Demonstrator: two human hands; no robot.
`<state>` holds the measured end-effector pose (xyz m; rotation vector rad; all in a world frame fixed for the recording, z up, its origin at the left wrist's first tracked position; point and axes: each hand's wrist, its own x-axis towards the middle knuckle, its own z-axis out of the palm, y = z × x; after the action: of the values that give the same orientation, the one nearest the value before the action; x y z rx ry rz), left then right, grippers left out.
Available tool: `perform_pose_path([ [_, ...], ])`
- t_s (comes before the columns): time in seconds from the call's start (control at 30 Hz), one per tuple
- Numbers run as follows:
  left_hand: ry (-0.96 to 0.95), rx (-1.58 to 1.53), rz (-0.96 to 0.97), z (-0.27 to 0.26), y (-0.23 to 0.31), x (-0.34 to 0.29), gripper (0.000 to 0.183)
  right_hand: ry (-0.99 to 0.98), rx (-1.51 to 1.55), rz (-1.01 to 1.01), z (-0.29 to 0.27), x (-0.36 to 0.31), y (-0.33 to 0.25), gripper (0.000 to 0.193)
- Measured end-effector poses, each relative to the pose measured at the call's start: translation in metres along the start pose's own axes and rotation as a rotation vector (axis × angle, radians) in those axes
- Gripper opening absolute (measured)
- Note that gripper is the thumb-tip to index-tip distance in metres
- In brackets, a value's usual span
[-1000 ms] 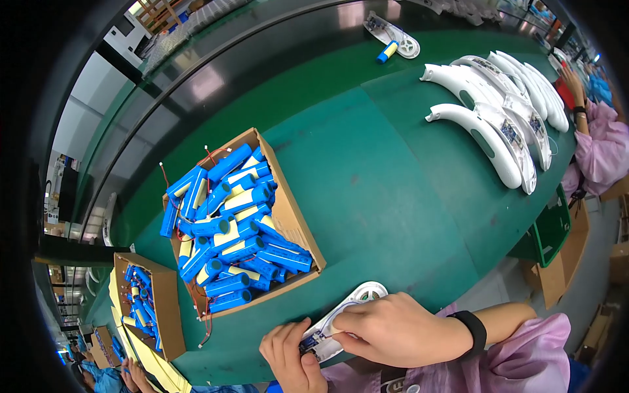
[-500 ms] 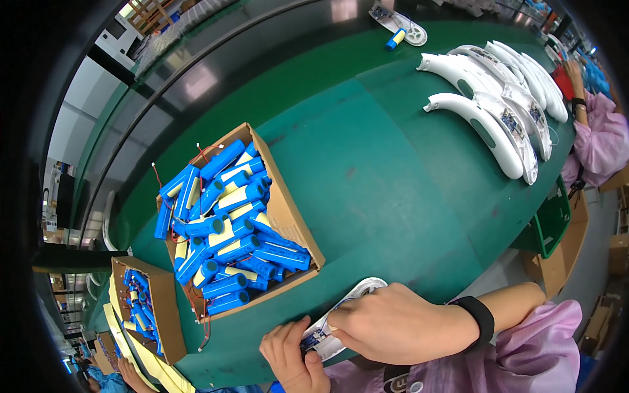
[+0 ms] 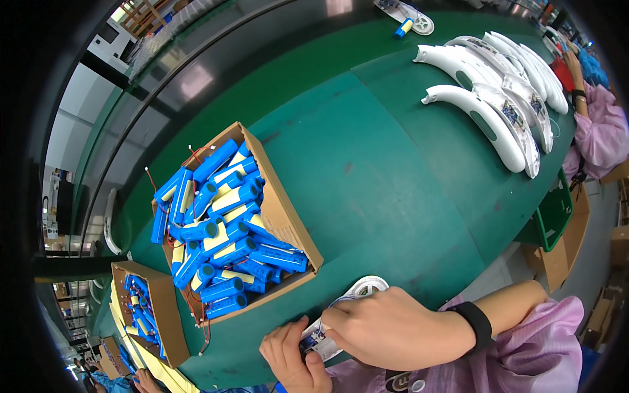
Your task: Assemble components for infrared thermometers on a factory assembly line.
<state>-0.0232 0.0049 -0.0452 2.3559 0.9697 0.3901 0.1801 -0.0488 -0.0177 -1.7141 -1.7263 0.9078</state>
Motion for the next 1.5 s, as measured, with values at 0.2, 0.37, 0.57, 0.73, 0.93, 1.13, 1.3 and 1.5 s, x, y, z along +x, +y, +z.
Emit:
perform_pose_path([
  [0.2,-0.009,0.02,-0.011,0.001,0.0,-0.002,0.047,0.084,0.058,-0.036,0.011,-0.011,-0.004,0.015],
  [0.37,0.008,0.03,-0.021,0.001,0.001,0.0,0.047,0.085,0.028,-0.029,0.015,-0.01,-0.004,0.015],
  [0.57,0.014,0.02,-0.015,0.001,0.001,-0.002,0.046,0.063,0.045,0.032,0.013,-0.016,-0.001,0.016],
  [0.73,0.039,0.122,0.02,0.005,-0.006,-0.004,0.051,0.018,0.034,-0.024,0.013,-0.012,0.004,0.015],
  [0.93,0.01,0.015,-0.011,0.001,-0.001,-0.002,0.048,0.017,-0.074,-0.009,0.009,-0.006,-0.003,0.015],
  [1.13,-0.011,0.036,-0.018,0.004,-0.004,-0.006,0.049,-0.072,-0.095,-0.03,-0.001,0.001,-0.007,0.022],
  [1.3,0.098,0.079,-0.068,0.015,-0.007,-0.008,0.056,-0.118,-0.089,-0.03,-0.004,0.006,-0.008,0.022],
  [1.5,0.031,0.08,0.0,0.011,-0.009,-0.007,0.056,-0.034,-0.093,0.004,0.008,0.004,-0.011,0.019],
])
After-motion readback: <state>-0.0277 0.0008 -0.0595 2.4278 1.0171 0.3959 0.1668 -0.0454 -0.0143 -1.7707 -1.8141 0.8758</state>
